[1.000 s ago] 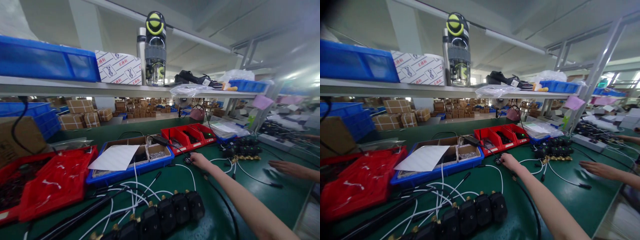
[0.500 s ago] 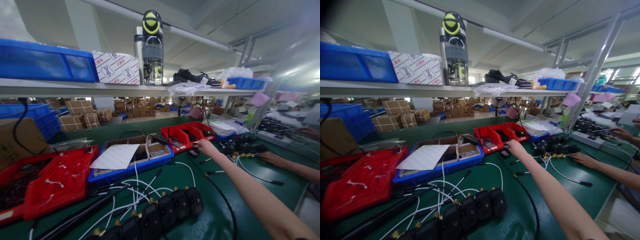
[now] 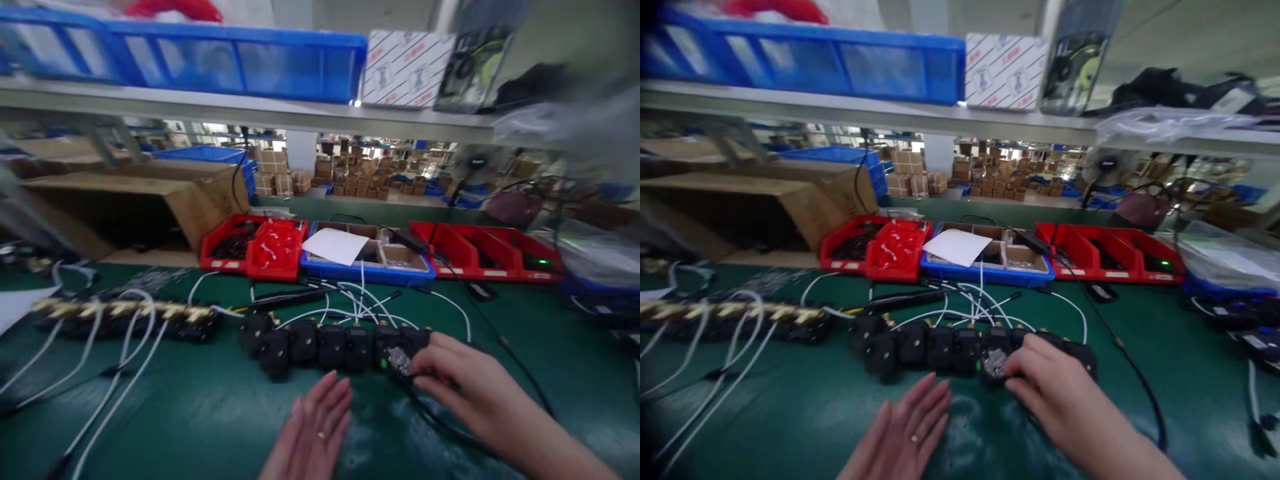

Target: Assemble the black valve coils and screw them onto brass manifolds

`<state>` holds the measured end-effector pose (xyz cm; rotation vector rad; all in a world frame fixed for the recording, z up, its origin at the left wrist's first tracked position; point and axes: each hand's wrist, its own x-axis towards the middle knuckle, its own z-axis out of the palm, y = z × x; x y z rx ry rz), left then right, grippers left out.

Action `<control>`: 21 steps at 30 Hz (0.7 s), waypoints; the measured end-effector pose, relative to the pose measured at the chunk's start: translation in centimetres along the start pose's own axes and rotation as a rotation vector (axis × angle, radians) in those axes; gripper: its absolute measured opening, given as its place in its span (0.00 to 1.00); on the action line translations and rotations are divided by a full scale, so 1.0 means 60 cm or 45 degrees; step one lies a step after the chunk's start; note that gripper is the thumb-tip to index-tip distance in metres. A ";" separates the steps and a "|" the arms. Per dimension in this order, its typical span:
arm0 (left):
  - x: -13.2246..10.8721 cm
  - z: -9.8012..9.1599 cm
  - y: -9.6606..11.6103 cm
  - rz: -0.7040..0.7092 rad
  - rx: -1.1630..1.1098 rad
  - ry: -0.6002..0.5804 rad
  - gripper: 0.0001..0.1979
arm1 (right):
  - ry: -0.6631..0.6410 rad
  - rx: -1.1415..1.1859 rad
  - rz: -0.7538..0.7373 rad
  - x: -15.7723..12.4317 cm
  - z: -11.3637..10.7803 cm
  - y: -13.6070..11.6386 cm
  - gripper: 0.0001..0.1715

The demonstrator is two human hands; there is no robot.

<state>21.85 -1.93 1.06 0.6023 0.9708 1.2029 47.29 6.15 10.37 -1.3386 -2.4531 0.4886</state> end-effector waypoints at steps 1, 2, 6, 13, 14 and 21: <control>0.001 0.002 -0.004 -0.139 -0.351 -0.159 0.31 | -0.072 0.077 -0.099 0.003 0.030 -0.039 0.09; 0.001 0.002 -0.006 -0.193 -0.611 -0.219 0.30 | -0.145 0.139 -0.178 0.007 0.060 -0.074 0.10; -0.016 -0.012 -0.001 -0.278 -1.172 -0.160 0.26 | -0.196 0.242 -0.408 0.023 0.156 -0.160 0.15; -0.047 -0.068 0.007 -0.162 -1.361 0.110 0.30 | 0.090 0.492 -0.113 0.048 0.164 -0.164 0.17; -0.048 -0.072 0.006 -0.153 -1.376 0.115 0.31 | 0.117 0.525 -0.056 0.053 0.161 -0.162 0.16; -0.052 -0.079 0.007 -0.201 -1.415 0.064 0.33 | 0.109 0.747 0.170 0.070 0.173 -0.192 0.15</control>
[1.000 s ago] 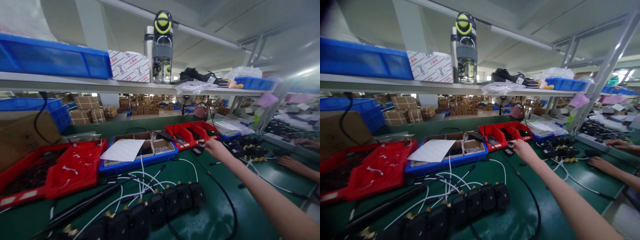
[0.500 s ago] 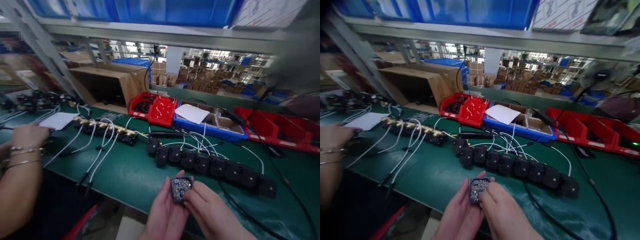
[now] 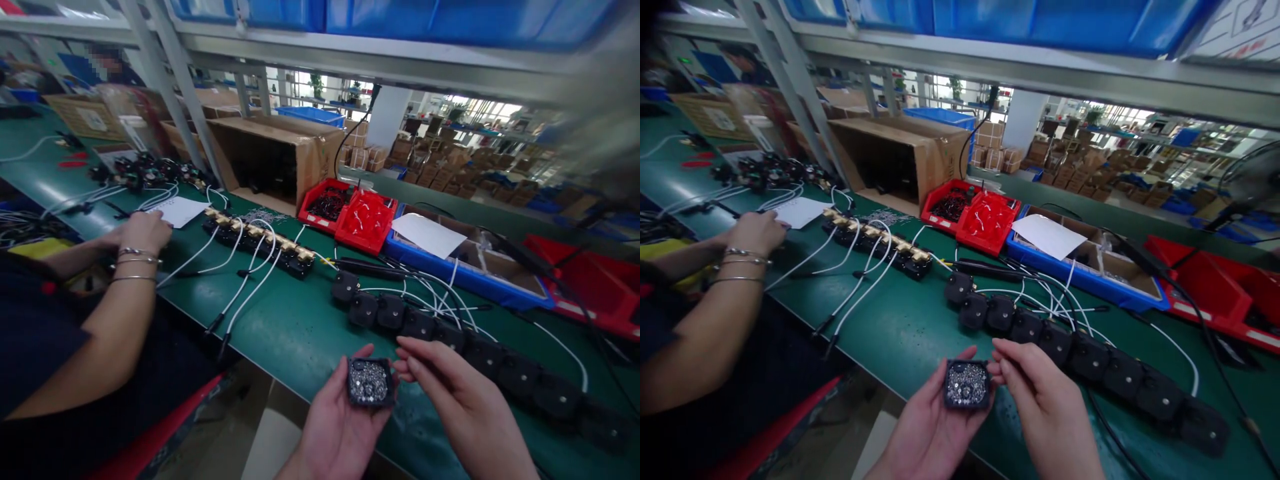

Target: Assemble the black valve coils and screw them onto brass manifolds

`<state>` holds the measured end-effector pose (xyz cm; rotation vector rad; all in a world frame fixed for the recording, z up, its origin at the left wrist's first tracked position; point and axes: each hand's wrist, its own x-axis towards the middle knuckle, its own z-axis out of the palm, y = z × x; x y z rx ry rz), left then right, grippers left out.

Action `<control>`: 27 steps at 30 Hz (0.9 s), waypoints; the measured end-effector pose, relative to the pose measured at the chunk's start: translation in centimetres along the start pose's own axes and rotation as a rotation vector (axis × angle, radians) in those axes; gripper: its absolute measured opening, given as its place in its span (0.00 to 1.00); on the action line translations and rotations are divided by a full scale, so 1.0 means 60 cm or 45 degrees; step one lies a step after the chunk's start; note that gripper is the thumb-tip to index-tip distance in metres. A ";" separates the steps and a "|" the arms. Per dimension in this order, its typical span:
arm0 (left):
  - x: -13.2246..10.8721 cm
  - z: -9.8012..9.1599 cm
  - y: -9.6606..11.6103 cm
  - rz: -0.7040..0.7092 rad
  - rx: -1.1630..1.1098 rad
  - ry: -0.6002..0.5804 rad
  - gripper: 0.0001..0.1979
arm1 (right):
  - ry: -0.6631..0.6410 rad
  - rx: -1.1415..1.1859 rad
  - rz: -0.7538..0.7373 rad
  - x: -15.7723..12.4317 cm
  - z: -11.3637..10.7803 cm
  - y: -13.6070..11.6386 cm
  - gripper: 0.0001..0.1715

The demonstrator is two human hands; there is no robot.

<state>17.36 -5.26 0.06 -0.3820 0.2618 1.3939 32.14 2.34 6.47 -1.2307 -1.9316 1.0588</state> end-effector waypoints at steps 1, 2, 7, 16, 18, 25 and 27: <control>-0.001 0.001 0.000 -0.002 0.006 -0.016 0.33 | 0.001 0.037 0.036 0.000 0.003 -0.002 0.16; -0.001 0.002 0.001 0.000 0.010 -0.029 0.33 | 0.003 0.078 0.079 -0.001 0.006 -0.004 0.17; -0.004 0.009 -0.003 0.024 0.012 -0.035 0.30 | -0.057 0.379 0.390 0.000 0.010 -0.004 0.24; 0.001 0.005 -0.017 0.020 0.013 0.041 0.25 | -0.138 0.906 0.735 -0.006 0.021 -0.019 0.30; 0.003 0.005 -0.018 0.026 -0.019 0.067 0.24 | -0.162 1.003 0.772 -0.007 0.021 -0.024 0.30; 0.004 0.012 -0.014 0.049 0.017 0.092 0.24 | -0.154 0.962 0.773 0.000 0.024 -0.019 0.28; 0.004 0.012 -0.010 0.068 0.062 0.084 0.26 | -0.145 0.876 0.696 0.003 0.025 -0.011 0.25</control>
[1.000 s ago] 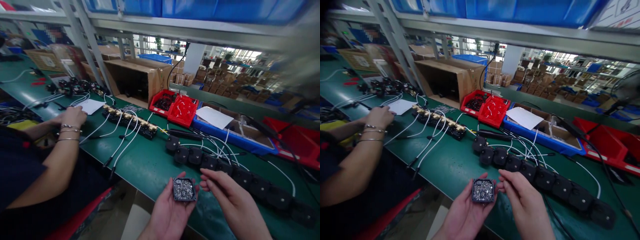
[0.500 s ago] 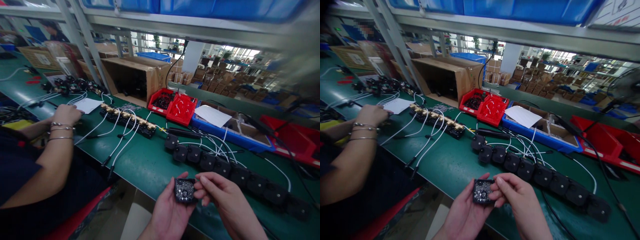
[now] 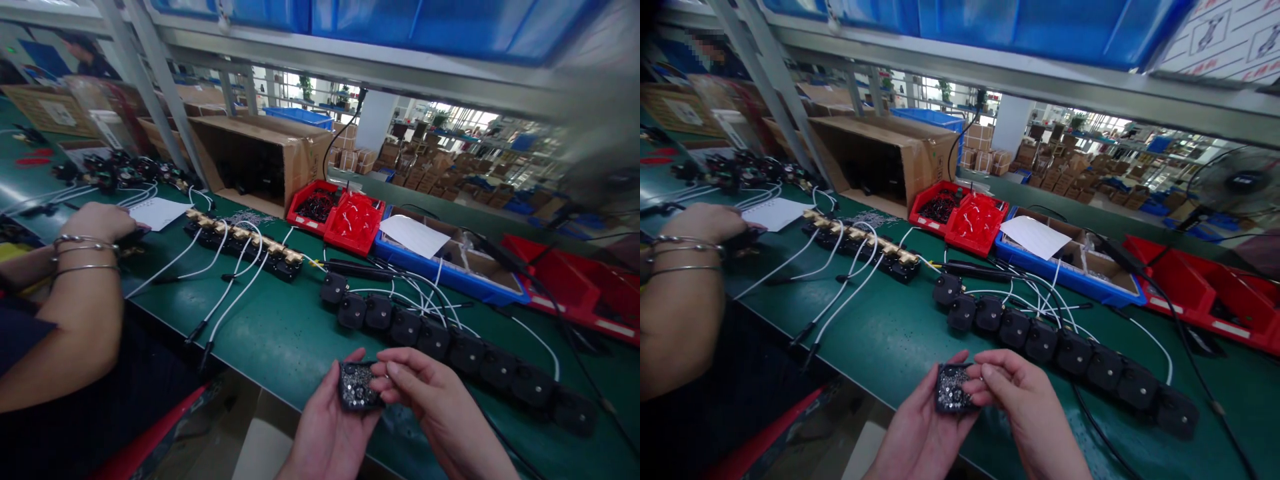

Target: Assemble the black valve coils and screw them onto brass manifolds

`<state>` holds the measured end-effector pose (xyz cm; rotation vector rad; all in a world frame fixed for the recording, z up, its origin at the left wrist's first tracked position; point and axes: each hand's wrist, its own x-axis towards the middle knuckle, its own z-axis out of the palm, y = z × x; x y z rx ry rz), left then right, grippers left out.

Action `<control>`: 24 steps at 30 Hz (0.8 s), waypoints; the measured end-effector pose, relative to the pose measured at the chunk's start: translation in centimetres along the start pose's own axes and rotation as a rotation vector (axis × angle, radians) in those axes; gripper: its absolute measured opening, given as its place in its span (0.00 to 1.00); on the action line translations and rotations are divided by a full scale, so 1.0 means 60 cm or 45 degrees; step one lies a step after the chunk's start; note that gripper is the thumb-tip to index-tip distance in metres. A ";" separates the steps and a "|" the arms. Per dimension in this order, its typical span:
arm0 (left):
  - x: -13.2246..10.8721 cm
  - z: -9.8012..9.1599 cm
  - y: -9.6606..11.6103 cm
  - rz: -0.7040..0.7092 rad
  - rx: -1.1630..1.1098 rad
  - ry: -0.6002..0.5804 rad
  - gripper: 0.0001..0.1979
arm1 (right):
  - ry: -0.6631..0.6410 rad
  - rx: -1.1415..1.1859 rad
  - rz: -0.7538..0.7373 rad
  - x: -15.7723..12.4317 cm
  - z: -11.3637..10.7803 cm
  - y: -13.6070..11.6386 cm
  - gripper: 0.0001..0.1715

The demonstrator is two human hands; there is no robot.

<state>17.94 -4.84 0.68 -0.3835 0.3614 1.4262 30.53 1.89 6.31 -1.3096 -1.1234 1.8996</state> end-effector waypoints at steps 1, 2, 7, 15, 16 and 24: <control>0.001 0.000 0.003 0.006 0.021 -0.006 0.26 | -0.001 -0.050 -0.041 0.004 -0.003 0.001 0.23; 0.002 -0.001 0.005 0.010 0.038 -0.010 0.27 | 0.000 -0.113 -0.078 0.009 -0.006 0.001 0.22; 0.013 0.001 0.018 0.016 0.080 0.018 0.28 | 0.116 -0.581 -0.353 0.039 -0.026 -0.021 0.18; 0.027 0.011 0.028 -0.037 0.021 0.069 0.28 | 0.144 -1.128 -0.702 0.098 -0.033 -0.059 0.13; 0.029 0.010 0.029 -0.044 0.016 0.061 0.28 | 0.136 -1.204 -0.764 0.104 -0.033 -0.061 0.12; 0.041 -0.002 0.037 -0.090 -0.010 0.032 0.28 | 0.074 -1.400 -0.775 0.141 -0.030 -0.073 0.12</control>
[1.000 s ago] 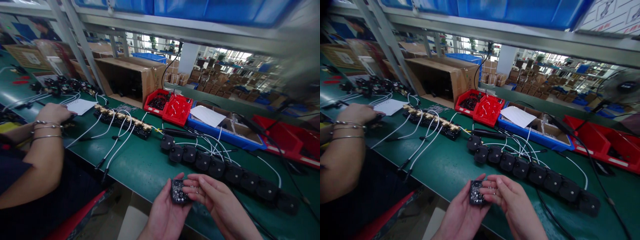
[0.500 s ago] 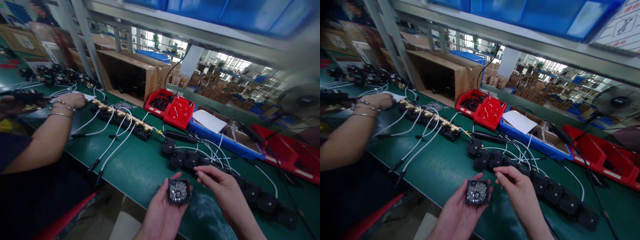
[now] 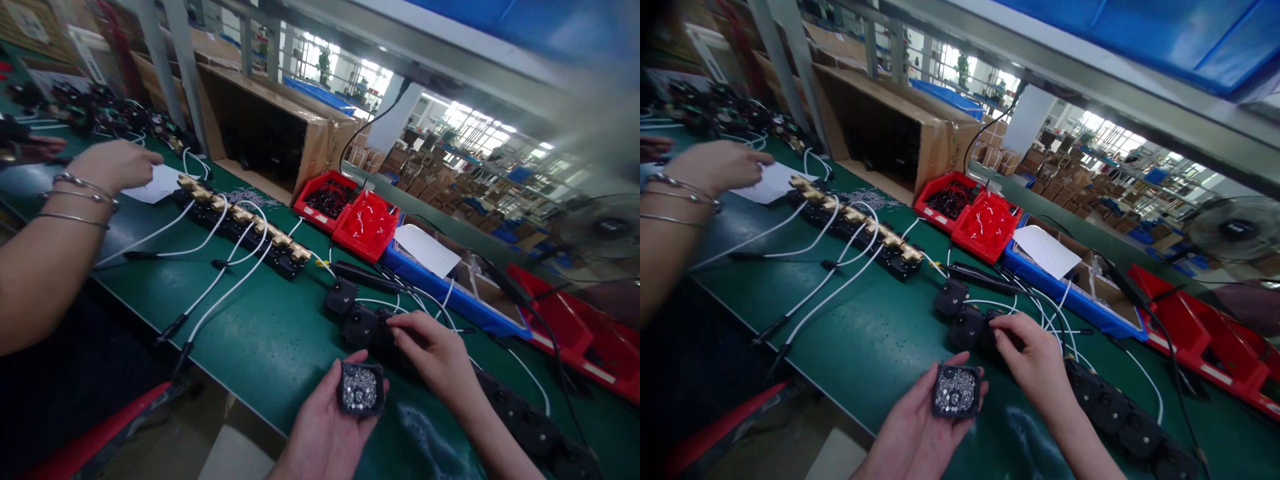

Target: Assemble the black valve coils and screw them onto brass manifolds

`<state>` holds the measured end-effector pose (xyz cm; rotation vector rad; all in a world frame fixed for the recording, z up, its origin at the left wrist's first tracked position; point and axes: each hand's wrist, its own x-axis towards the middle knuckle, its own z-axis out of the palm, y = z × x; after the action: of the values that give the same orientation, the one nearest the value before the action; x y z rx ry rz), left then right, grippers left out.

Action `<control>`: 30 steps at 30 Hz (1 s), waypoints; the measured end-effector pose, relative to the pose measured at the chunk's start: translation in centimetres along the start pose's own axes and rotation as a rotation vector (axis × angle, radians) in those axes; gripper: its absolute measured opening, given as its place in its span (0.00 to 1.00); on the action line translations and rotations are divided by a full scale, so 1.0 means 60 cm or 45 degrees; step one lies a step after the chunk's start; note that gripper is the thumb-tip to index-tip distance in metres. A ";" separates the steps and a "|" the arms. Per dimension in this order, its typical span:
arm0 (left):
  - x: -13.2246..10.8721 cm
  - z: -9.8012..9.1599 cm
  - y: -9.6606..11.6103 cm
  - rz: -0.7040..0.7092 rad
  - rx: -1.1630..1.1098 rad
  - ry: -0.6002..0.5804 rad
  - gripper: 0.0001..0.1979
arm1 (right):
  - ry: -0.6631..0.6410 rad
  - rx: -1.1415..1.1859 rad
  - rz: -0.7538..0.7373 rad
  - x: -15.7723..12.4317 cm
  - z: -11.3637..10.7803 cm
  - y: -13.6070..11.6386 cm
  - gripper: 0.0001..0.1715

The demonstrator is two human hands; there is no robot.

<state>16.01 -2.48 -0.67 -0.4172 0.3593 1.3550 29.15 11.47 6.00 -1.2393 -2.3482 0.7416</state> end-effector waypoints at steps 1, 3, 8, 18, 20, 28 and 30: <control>0.001 -0.001 0.001 -0.003 -0.005 0.002 0.28 | -0.014 0.024 0.036 0.003 0.001 0.000 0.13; 0.003 -0.002 0.004 -0.012 -0.014 0.010 0.28 | -0.034 0.050 0.090 0.007 0.004 0.001 0.14; 0.010 -0.003 0.012 -0.038 -0.029 0.062 0.28 | -0.045 -0.081 -0.022 0.014 0.008 0.005 0.09; 0.016 -0.024 0.011 -0.037 -0.061 -0.022 0.29 | -0.013 -0.290 -0.110 0.016 0.019 0.003 0.08; 0.018 -0.028 0.010 -0.042 -0.067 -0.034 0.28 | -0.019 -0.310 -0.133 0.017 0.020 0.002 0.08; 0.020 -0.031 0.012 -0.064 -0.093 -0.059 0.30 | 0.044 -0.358 -0.014 0.027 0.021 0.000 0.05; 0.021 -0.031 0.012 -0.065 -0.095 -0.054 0.30 | 0.054 -0.362 0.034 0.032 0.023 0.003 0.05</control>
<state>15.51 -2.18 -2.95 -0.4560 0.2617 1.3282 27.46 12.76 4.96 -1.3874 -2.4682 0.3930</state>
